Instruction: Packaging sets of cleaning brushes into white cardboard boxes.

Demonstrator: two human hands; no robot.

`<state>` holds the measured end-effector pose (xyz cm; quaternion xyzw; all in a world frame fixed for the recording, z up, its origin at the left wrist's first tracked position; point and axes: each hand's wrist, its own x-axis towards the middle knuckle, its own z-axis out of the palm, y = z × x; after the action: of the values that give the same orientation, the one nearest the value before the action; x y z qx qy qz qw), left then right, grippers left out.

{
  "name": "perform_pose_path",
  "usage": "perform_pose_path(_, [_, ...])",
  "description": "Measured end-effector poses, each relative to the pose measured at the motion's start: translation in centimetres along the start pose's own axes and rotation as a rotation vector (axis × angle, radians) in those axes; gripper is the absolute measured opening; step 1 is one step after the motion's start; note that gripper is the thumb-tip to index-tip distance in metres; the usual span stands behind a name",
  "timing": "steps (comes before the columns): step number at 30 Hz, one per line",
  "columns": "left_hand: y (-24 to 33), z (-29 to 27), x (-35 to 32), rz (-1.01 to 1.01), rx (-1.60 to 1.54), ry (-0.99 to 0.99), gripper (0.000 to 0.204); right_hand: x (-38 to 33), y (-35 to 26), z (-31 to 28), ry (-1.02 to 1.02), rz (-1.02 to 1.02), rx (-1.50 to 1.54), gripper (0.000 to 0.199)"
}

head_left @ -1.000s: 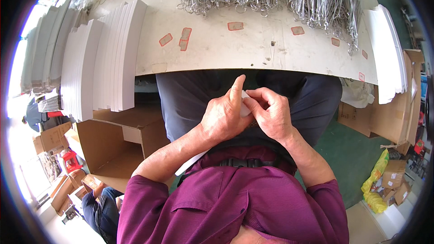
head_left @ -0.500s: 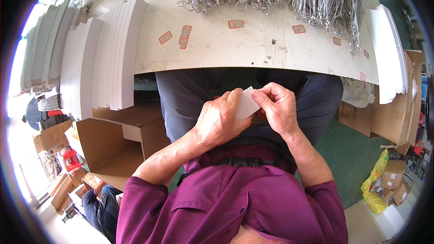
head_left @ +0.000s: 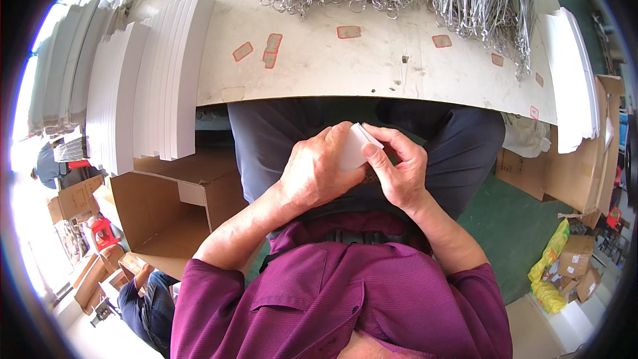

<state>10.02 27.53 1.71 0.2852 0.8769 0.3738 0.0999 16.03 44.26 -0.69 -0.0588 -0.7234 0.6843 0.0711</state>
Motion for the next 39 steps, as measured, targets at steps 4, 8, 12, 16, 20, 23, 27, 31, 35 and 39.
perform_pose_path(4, [-0.2,-0.3,0.0,0.014,-0.057,-0.021,0.057,-0.5,-0.2,0.4,-0.064,-0.032,-0.093,0.046])
perform_pose_path(8, [-0.7,-0.3,-0.1,0.024,-0.078,-0.034,0.059,-0.5,0.0,0.8,-0.053,-0.147,-0.231,0.046])
perform_pose_path(12, [-0.8,-0.3,0.0,0.026,-0.086,-0.045,0.059,-0.7,-0.1,0.9,-0.052,-0.155,-0.272,0.048])
perform_pose_path(16, [-0.6,-0.1,0.1,0.009,-0.081,-0.076,0.06,-0.7,0.3,0.9,-0.045,-0.139,-0.196,0.045])
perform_pose_path(20, [0.0,-1.0,0.7,0.014,-0.012,-0.034,0.066,0.3,0.0,0.5,0.038,-0.035,-0.069,0.04])
perform_pose_path(23, [0.3,-3.6,0.9,0.027,0.065,-0.014,0.069,3.2,0.4,-1.1,0.178,-0.216,-0.062,0.043])
perform_pose_path(27, [-0.3,-7.3,1.6,0.088,0.206,-0.06,0.061,5.5,-1.7,-4.4,0.182,0.04,0.187,0.045])
perform_pose_path(31, [-1.1,-8.2,5.2,0.116,0.29,-0.032,0.059,8.3,-0.3,-6.3,0.216,-0.229,-0.289,0.047])
perform_pose_path(35, [-3.1,-8.1,7.5,0.163,0.363,0.015,0.057,10.2,-3.1,-5.9,0.149,-0.505,-0.975,0.05])
perform_pose_path(39, [-2.6,-8.2,9.2,0.293,0.339,0.129,0.047,10.9,-0.7,-6.4,0.086,-0.493,-0.975,0.051])
